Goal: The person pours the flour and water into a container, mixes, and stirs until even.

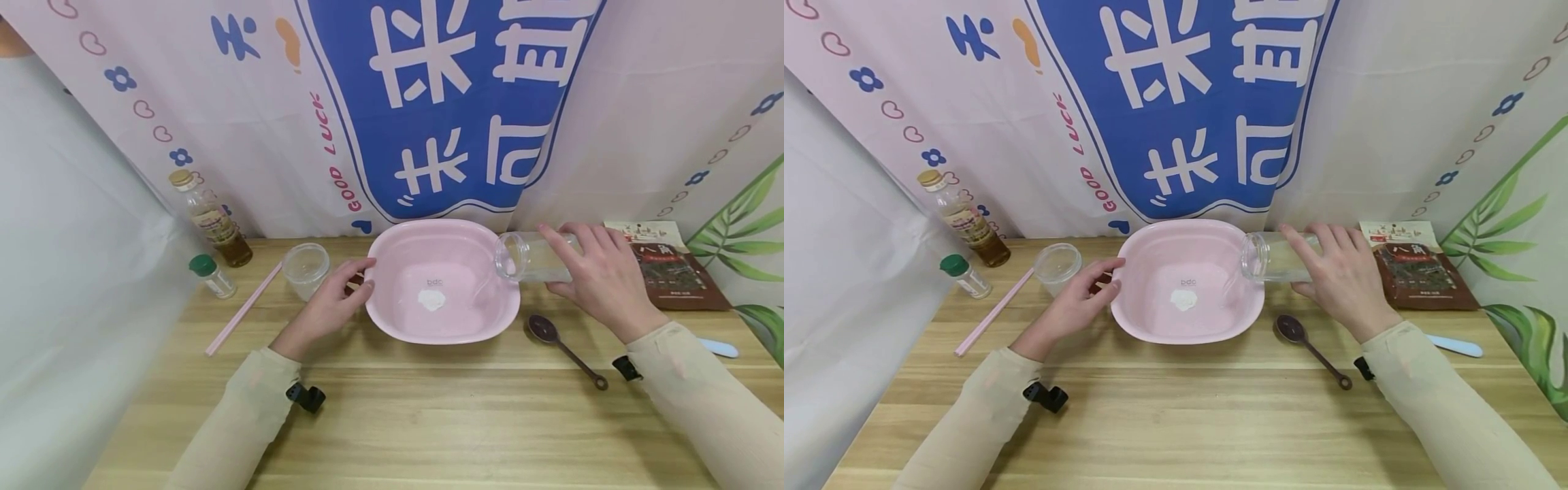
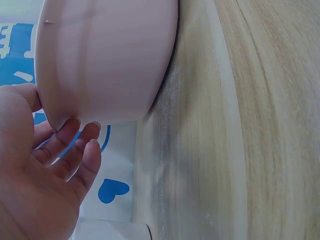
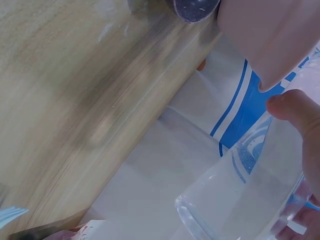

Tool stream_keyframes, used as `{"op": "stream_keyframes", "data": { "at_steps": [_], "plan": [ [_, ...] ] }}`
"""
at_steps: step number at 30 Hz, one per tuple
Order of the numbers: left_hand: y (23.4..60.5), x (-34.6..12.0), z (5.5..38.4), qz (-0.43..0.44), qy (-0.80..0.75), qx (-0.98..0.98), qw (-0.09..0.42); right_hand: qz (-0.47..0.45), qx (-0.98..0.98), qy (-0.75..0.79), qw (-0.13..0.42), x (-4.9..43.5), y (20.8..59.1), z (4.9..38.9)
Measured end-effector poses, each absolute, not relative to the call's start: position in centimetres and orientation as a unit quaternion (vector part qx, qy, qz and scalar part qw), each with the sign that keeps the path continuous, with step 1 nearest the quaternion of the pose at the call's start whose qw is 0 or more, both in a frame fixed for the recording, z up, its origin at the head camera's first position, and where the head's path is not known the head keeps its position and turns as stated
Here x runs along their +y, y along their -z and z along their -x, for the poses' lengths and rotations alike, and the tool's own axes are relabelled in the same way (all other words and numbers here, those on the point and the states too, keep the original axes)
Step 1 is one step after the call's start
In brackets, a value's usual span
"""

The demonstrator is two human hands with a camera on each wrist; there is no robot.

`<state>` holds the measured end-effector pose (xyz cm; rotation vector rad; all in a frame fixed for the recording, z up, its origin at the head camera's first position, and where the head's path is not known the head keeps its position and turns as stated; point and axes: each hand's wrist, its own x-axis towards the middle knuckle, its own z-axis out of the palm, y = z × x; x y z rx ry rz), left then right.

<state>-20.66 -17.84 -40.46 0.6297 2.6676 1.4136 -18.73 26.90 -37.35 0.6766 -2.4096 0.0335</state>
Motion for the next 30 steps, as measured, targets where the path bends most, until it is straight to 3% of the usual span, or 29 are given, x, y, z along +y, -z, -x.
{"op": "stream_keyframes", "data": {
  "at_steps": [30],
  "plan": [
    [40.31, -17.82, 20.51, -0.195, -0.46, 0.865, 0.039, -0.272, -0.905, 0.0, 0.328, 26.97, 37.34, 19.0]
  ]
}}
